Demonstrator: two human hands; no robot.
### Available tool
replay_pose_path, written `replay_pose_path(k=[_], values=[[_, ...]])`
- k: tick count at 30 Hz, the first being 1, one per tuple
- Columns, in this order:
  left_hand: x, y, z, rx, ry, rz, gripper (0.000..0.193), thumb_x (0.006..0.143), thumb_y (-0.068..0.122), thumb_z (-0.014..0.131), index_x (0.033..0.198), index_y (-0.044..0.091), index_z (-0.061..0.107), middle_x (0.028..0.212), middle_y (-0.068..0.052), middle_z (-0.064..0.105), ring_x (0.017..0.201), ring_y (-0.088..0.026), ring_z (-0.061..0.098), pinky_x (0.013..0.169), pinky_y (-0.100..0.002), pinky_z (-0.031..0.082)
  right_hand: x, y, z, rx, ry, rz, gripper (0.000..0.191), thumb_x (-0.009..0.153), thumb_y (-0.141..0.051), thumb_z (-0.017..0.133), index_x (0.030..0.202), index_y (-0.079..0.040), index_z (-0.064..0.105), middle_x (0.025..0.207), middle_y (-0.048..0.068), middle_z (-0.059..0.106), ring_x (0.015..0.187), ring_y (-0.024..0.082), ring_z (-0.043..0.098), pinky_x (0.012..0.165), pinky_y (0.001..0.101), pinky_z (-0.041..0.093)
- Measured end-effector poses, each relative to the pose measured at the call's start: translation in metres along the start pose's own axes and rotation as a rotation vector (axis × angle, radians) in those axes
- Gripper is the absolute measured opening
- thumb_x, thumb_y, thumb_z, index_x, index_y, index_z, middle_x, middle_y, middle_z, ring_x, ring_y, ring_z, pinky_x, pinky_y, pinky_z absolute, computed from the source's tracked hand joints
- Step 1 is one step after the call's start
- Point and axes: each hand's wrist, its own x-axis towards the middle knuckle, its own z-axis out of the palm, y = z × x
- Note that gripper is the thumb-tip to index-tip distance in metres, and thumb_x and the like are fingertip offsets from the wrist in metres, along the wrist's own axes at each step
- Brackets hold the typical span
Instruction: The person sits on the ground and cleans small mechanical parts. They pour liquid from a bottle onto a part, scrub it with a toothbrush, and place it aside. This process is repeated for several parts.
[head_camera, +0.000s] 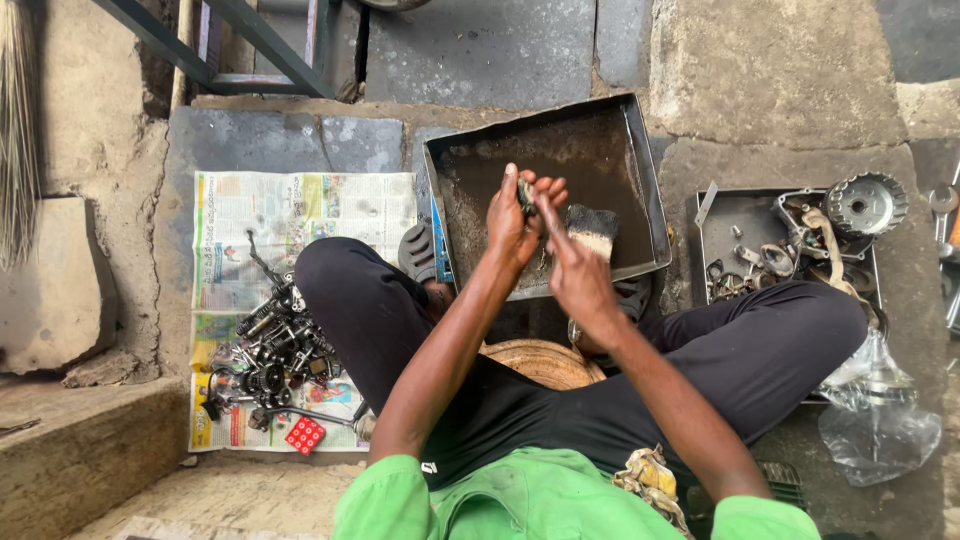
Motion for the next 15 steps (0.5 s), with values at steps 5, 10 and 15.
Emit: replay_pose_path(k=[5,10,15], values=[[-0.005,0.008,0.012,0.048,-0.077,-0.031,0.051,0.108,0.045,0.044,0.103,-0.003,0.06,0.096,-0.024,0.071,0.099,-0.039,0.074,0.09,-0.049,0.064,0.001,0.004,-0.004,0.049,0.216,-0.308,0.087,0.092,0.01,0.053,0.166,-0.021,0.022,0.1,0.024,0.071,0.078,0.033,0.074,0.062,0.0422,0.061],[-0.004,0.003,0.007,0.069,0.001,-0.092,0.056,0.107,0.049,0.045,0.104,-0.004,0.06,0.094,-0.023,0.071,0.093,-0.039,0.074,0.084,-0.047,0.063,0.0,0.005,-0.011,0.036,0.057,-0.126,0.083,0.093,0.008,0.055,0.164,-0.022,0.022,0.091,0.021,0.072,0.073,0.036,0.072,0.065,0.0466,0.06],[0.013,0.011,-0.004,0.072,0.046,0.009,0.055,0.106,0.05,0.047,0.104,-0.004,0.061,0.09,-0.019,0.07,0.092,-0.037,0.074,0.082,-0.047,0.064,-0.001,0.009,-0.027,-0.008,-0.012,-0.196,0.092,0.085,0.01,0.056,0.162,-0.031,0.028,0.093,0.019,0.075,0.081,0.035,0.075,0.076,0.0482,0.06]])
